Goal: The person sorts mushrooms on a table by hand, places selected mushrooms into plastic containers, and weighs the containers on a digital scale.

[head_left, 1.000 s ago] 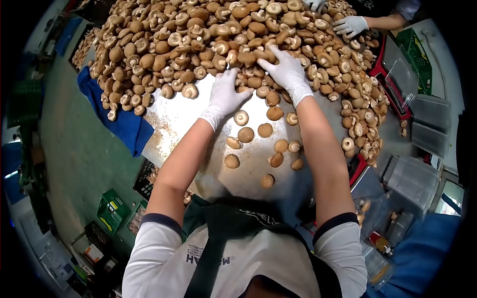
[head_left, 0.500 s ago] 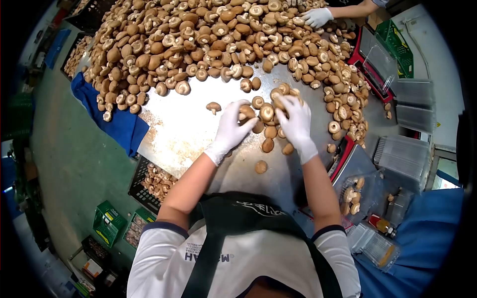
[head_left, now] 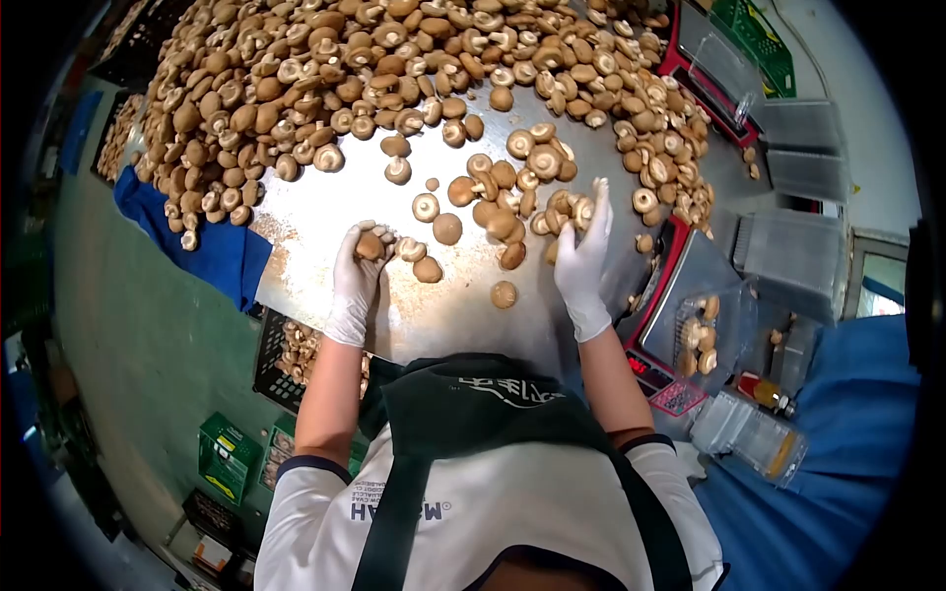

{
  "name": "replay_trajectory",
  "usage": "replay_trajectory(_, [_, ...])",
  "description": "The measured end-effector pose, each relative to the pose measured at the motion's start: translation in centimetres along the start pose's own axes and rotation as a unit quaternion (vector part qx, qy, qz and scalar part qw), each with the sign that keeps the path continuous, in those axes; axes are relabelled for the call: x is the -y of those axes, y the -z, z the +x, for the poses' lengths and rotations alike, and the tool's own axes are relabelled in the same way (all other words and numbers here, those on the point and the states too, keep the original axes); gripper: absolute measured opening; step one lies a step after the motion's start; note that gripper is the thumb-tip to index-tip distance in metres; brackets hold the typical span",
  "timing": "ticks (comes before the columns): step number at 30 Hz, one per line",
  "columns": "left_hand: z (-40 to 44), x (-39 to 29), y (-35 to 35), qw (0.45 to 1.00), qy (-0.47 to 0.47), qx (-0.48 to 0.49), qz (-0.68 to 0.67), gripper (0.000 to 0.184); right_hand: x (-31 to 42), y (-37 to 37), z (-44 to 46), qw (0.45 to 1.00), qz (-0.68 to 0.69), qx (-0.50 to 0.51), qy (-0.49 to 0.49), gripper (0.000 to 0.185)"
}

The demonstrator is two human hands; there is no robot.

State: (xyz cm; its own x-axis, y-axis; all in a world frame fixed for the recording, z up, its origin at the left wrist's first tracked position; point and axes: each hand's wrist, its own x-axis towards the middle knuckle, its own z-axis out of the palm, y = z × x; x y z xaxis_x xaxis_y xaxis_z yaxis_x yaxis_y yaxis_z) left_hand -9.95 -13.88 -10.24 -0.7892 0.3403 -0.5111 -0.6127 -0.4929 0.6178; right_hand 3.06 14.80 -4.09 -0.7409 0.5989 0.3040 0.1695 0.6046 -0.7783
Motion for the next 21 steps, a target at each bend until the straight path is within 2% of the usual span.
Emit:
replay_trajectory(2, [-0.1, 0.5, -0.6, 0.998, -0.033, 0.002, 0.055, 0.032, -1.5, 0.2, -0.2, 0.999, 0.004, -0.039, -0.011, 0.071])
replay_trajectory(3, [-0.2, 0.6, -0.8, 0.998, -0.031, 0.001, 0.059, 0.033, -1.9, 0.3, -0.7, 0.992, 0.097, -0.037, -0.067, 0.069])
replay_trajectory(5, [-0.4, 1.0, -1.5, 0.997, -0.028, 0.001, 0.065, 0.036, -2.6, 0.6, -1.5, 0.944, 0.279, -0.034, -0.171, 0.065])
replay_trajectory(6, [-0.5, 1.2, -1.4, 0.998, -0.012, 0.010, 0.064, 0.039, -3.9, 0.7, -2.1, 0.942, 0.274, -0.013, -0.193, 0.062])
replay_trajectory(7, [-0.7, 1.5, -1.4, 0.998, -0.003, 0.021, 0.056, 0.039, -4.5, 1.3, -2.7, 0.915, 0.308, 0.035, -0.257, 0.062])
replay_trajectory(9, [-1.2, 2.1, -1.3, 0.998, 0.016, 0.039, 0.039, 0.039, -4.4, 2.1, -3.7, 0.940, 0.223, 0.061, -0.249, 0.062])
replay_trajectory(12, [-1.9, 2.7, -1.0, 0.997, 0.026, 0.063, 0.031, 0.041, -4.0, 3.5, -4.1, 0.905, 0.290, 0.113, -0.289, 0.061])
replay_trajectory(13, [-2.1, 2.8, -1.2, 0.997, 0.035, 0.065, 0.022, 0.041, -4.3, 3.6, -4.2, 0.909, 0.288, 0.130, -0.270, 0.060])
replay_trajectory(15, [-2.8, 2.9, -1.6, 0.999, 0.045, 0.018, -0.003, 0.042, -4.6, 3.8, -3.9, 0.916, 0.283, 0.165, -0.231, 0.057])
replay_trajectory(16, [-3.1, 2.9, -1.7, 0.999, 0.045, 0.005, -0.011, 0.042, -4.2, 3.8, -3.8, 0.918, 0.258, 0.176, -0.245, 0.053])
replay_trajectory(19, [-3.8, 2.6, -1.8, 0.999, 0.037, -0.021, -0.013, 0.041, -4.1, 3.0, -3.5, 0.929, 0.262, 0.139, -0.219, 0.047])
replay_trajectory(21, [-4.6, 2.4, -1.9, 1.000, 0.021, -0.016, -0.006, 0.040, -3.3, 3.4, -3.1, 0.904, 0.288, 0.145, -0.281, 0.043])
